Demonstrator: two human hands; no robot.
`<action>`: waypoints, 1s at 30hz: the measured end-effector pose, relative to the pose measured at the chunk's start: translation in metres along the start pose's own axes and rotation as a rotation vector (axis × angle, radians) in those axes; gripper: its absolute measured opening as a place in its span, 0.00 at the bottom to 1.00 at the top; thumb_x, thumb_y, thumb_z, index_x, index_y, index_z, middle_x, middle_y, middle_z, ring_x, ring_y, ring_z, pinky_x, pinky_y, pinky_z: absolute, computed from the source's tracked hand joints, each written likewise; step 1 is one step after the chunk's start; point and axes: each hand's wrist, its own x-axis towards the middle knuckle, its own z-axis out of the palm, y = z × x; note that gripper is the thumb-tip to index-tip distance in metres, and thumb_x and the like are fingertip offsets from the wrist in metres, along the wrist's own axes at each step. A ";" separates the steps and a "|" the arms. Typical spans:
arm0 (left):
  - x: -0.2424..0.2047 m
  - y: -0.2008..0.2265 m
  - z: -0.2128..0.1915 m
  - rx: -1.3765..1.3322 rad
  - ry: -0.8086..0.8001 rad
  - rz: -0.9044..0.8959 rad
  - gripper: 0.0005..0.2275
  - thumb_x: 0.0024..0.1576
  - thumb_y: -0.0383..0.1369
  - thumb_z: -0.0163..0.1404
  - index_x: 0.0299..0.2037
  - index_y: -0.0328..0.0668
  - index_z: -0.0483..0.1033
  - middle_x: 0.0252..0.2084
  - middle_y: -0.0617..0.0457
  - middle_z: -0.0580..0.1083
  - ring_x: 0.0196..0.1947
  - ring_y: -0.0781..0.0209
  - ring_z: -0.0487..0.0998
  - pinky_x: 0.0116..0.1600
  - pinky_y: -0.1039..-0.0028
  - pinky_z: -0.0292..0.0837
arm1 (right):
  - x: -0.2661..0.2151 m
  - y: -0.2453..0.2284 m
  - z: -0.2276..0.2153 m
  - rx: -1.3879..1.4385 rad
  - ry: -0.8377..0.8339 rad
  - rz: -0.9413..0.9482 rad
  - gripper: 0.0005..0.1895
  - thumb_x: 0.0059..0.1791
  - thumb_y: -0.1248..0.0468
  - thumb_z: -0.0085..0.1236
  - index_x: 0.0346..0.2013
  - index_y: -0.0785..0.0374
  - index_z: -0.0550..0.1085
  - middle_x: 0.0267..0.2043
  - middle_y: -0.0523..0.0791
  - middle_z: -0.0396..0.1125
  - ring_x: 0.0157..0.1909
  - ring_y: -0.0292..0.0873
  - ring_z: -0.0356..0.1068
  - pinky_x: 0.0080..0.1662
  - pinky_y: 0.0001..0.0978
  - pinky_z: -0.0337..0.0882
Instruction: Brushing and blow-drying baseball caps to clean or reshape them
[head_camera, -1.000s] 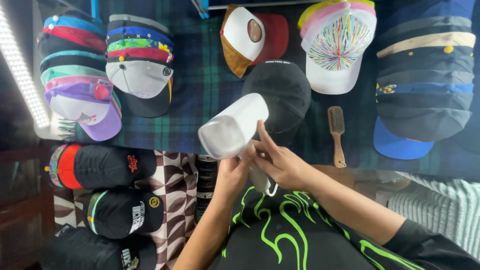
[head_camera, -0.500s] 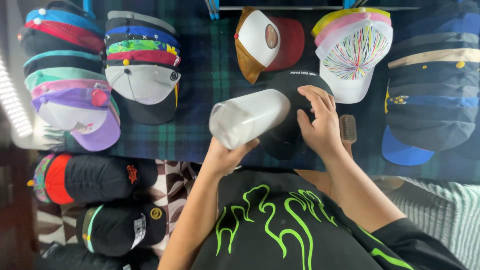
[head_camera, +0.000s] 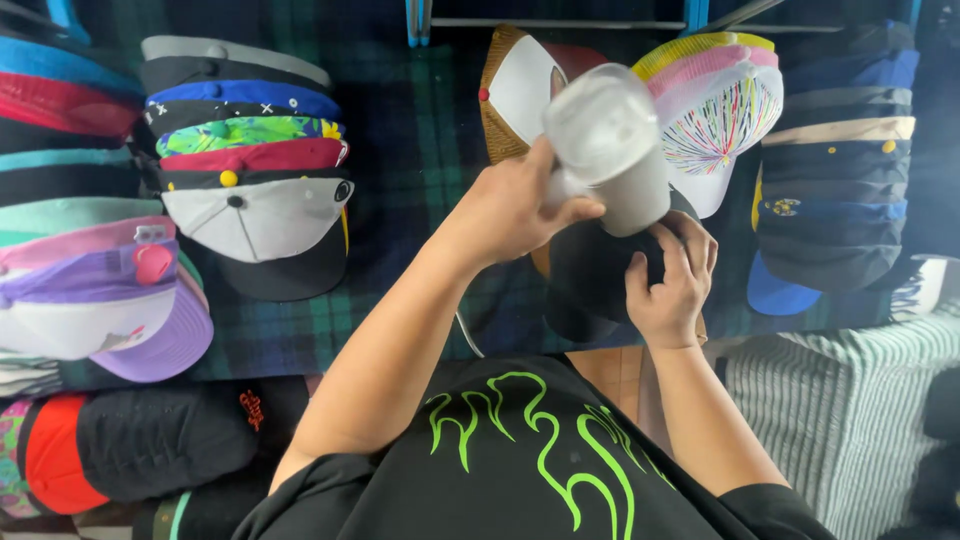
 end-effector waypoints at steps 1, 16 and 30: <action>0.009 0.000 -0.001 -0.008 -0.014 0.004 0.29 0.57 0.58 0.52 0.48 0.36 0.63 0.36 0.30 0.77 0.41 0.27 0.81 0.48 0.43 0.76 | 0.001 0.000 0.000 -0.011 -0.006 0.012 0.15 0.47 0.71 0.59 0.48 0.69 0.75 0.54 0.53 0.66 0.55 0.57 0.66 0.55 0.47 0.66; 0.073 -0.053 -0.011 -0.147 -0.351 0.032 0.53 0.57 0.62 0.44 0.73 0.25 0.25 0.48 0.31 0.78 0.50 0.32 0.78 0.50 0.60 0.72 | 0.010 -0.016 -0.002 -0.074 -0.091 0.098 0.12 0.53 0.66 0.49 0.47 0.69 0.76 0.55 0.57 0.66 0.53 0.59 0.68 0.58 0.49 0.63; 0.031 -0.100 0.006 -0.327 -0.133 -0.209 0.40 0.58 0.62 0.49 0.64 0.26 0.63 0.49 0.29 0.77 0.57 0.36 0.78 0.61 0.48 0.72 | 0.003 0.002 0.003 -0.045 -0.055 -0.010 0.13 0.49 0.70 0.54 0.48 0.65 0.77 0.57 0.50 0.67 0.54 0.54 0.66 0.55 0.46 0.65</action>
